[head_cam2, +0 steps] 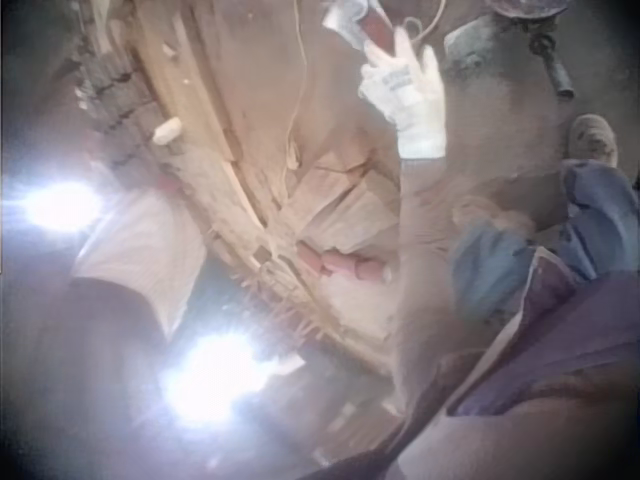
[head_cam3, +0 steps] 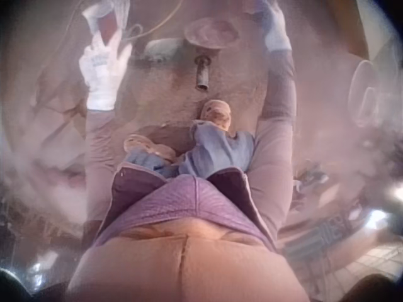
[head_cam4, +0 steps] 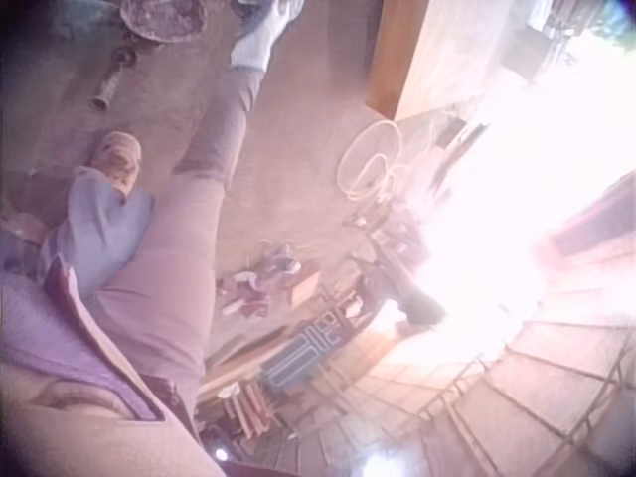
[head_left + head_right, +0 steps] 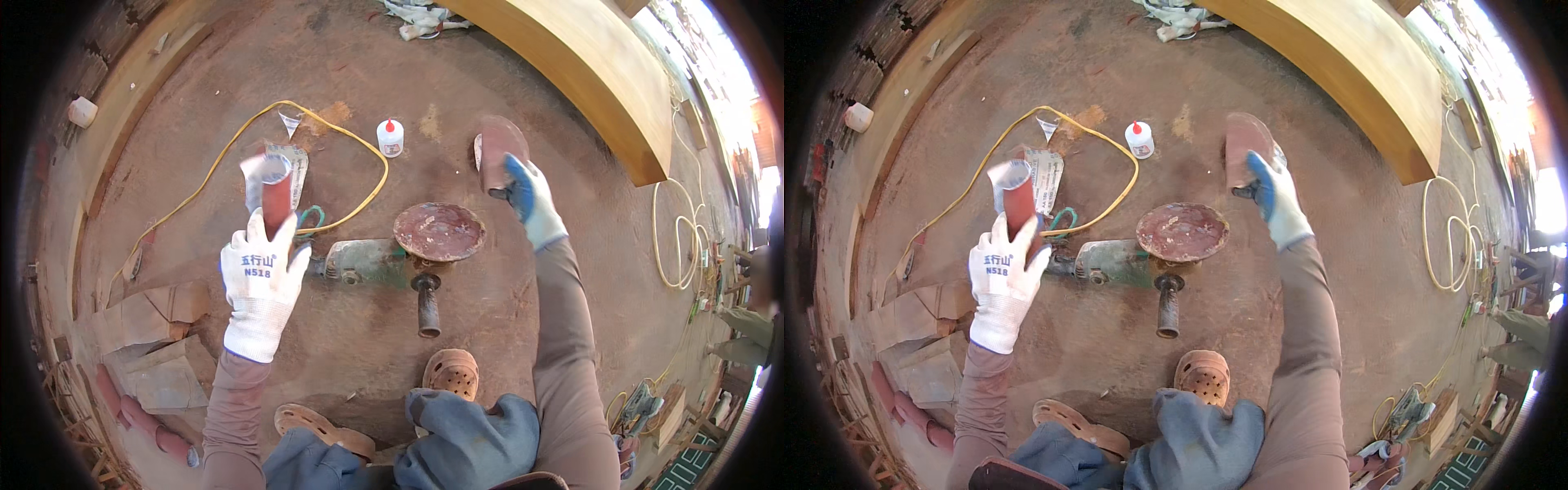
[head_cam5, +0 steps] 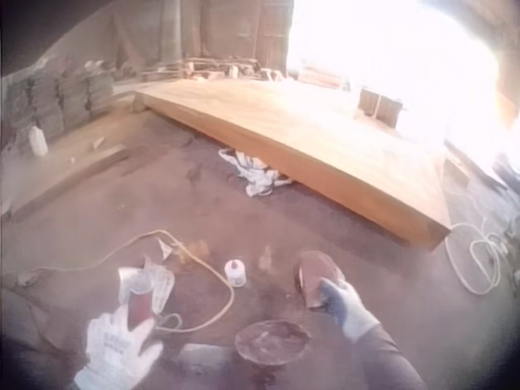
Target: The person prepares a handheld orbital sander by removing an old sanding pad, applying glue to a new pad, and attaching it to the sander. They then trim the excess sandpaper with scissors and organize the power cord.
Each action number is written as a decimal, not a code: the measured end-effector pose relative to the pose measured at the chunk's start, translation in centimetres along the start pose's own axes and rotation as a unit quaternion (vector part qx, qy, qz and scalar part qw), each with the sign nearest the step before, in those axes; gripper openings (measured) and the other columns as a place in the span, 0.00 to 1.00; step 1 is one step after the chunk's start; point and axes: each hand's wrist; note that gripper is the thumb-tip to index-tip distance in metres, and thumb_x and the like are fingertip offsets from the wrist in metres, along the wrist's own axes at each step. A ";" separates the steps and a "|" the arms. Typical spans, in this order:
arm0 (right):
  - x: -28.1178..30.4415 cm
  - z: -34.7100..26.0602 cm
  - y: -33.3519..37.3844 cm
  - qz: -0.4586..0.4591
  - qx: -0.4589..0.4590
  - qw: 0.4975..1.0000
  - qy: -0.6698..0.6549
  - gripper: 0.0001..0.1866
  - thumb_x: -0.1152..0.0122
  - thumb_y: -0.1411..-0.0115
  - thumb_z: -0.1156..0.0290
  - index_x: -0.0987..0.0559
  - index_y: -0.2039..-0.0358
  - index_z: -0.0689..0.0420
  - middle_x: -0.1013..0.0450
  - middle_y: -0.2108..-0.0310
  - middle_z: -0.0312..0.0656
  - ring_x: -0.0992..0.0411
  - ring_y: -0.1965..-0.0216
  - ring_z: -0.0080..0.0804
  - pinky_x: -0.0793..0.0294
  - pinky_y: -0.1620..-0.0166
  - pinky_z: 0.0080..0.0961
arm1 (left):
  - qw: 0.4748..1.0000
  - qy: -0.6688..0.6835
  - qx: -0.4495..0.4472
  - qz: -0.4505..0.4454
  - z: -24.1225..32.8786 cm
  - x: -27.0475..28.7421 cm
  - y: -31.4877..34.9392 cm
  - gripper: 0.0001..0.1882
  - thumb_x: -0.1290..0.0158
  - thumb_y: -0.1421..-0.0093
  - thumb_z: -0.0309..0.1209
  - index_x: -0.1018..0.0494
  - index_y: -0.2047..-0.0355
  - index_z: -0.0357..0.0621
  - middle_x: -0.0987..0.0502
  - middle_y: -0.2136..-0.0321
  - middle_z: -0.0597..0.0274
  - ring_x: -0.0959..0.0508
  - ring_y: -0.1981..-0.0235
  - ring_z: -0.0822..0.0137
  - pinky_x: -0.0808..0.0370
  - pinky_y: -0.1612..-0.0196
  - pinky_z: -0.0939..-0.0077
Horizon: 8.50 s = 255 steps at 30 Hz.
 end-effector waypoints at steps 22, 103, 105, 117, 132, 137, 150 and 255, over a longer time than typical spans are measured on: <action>-6.2 -1.1 16.2 -0.248 0.143 0.809 0.514 0.22 0.44 0.31 0.46 0.21 0.56 0.54 0.25 0.76 0.32 0.25 0.75 0.22 0.26 0.71 0.23 | 0.662 0.740 -0.105 -0.059 12.3 -0.6 -1.5 0.22 0.33 0.39 0.35 0.21 0.48 0.37 0.16 0.57 0.60 0.18 0.58 0.74 0.20 0.55 0.72; 6.9 5.9 25.4 0.033 -0.007 0.994 0.101 0.17 0.32 0.35 0.68 0.24 0.49 0.59 0.25 0.48 0.43 0.26 0.46 0.34 0.22 0.46 0.32 | 0.330 0.677 0.318 -0.576 7.1 -14.4 14.1 0.13 0.35 0.37 0.41 0.25 0.65 0.49 0.26 0.77 0.68 0.25 0.78 0.71 0.27 0.75 0.70; 6.9 4.4 24.4 0.105 0.026 0.992 0.062 0.21 0.32 0.36 0.68 0.26 0.45 0.60 0.24 0.50 0.41 0.23 0.50 0.32 0.20 0.50 0.28 | 0.421 0.637 0.319 -0.561 8.4 -13.8 13.1 0.14 0.34 0.38 0.41 0.26 0.65 0.49 0.26 0.78 0.68 0.25 0.78 0.71 0.28 0.75 0.70; 2.4 -2.2 18.2 0.043 0.143 0.984 0.094 0.15 0.35 0.35 0.75 0.24 0.50 0.61 0.21 0.53 0.38 0.22 0.56 0.24 0.21 0.53 0.23 | 0.344 0.696 0.316 -0.546 8.8 -16.5 13.3 0.10 0.34 0.41 0.32 0.25 0.65 0.46 0.26 0.79 0.65 0.25 0.80 0.70 0.24 0.74 0.68; -6.3 4.0 14.8 0.016 0.356 0.643 0.678 0.12 0.41 0.42 0.73 0.21 0.56 0.50 0.19 0.55 0.37 0.20 0.53 0.35 0.22 0.50 0.33 | 0.419 0.686 0.302 -0.513 11.6 -18.7 15.0 0.13 0.32 0.44 0.34 0.24 0.65 0.45 0.24 0.79 0.63 0.24 0.81 0.67 0.23 0.76 0.67; -6.6 3.4 13.4 -0.017 0.288 0.662 0.692 0.13 0.43 0.41 0.74 0.23 0.55 0.48 0.19 0.59 0.37 0.20 0.56 0.37 0.21 0.55 0.36 | 0.419 0.692 0.294 -0.509 12.0 -18.5 14.9 0.13 0.32 0.44 0.35 0.25 0.66 0.45 0.25 0.80 0.62 0.23 0.81 0.66 0.24 0.77 0.67; -7.1 2.5 13.4 -0.037 0.237 0.649 0.722 0.12 0.47 0.38 0.75 0.26 0.55 0.48 0.21 0.63 0.42 0.20 0.61 0.45 0.22 0.60 0.41 | 0.417 0.700 0.278 -0.509 12.1 -19.5 15.2 0.14 0.32 0.43 0.36 0.23 0.66 0.42 0.23 0.79 0.61 0.23 0.82 0.65 0.26 0.78 0.67; -3.8 -2.3 22.7 0.099 0.133 0.903 0.397 0.18 0.42 0.29 0.71 0.25 0.42 0.63 0.22 0.56 0.40 0.21 0.51 0.37 0.20 0.52 0.29 | 0.456 0.709 0.291 -0.453 13.6 -18.6 14.0 0.13 0.34 0.43 0.33 0.20 0.62 0.38 0.22 0.76 0.63 0.24 0.80 0.69 0.27 0.79 0.69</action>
Point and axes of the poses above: each hand's wrist, its own y-axis away from the middle knuckle, its own x-axis out of the back of the hand, z = x × y
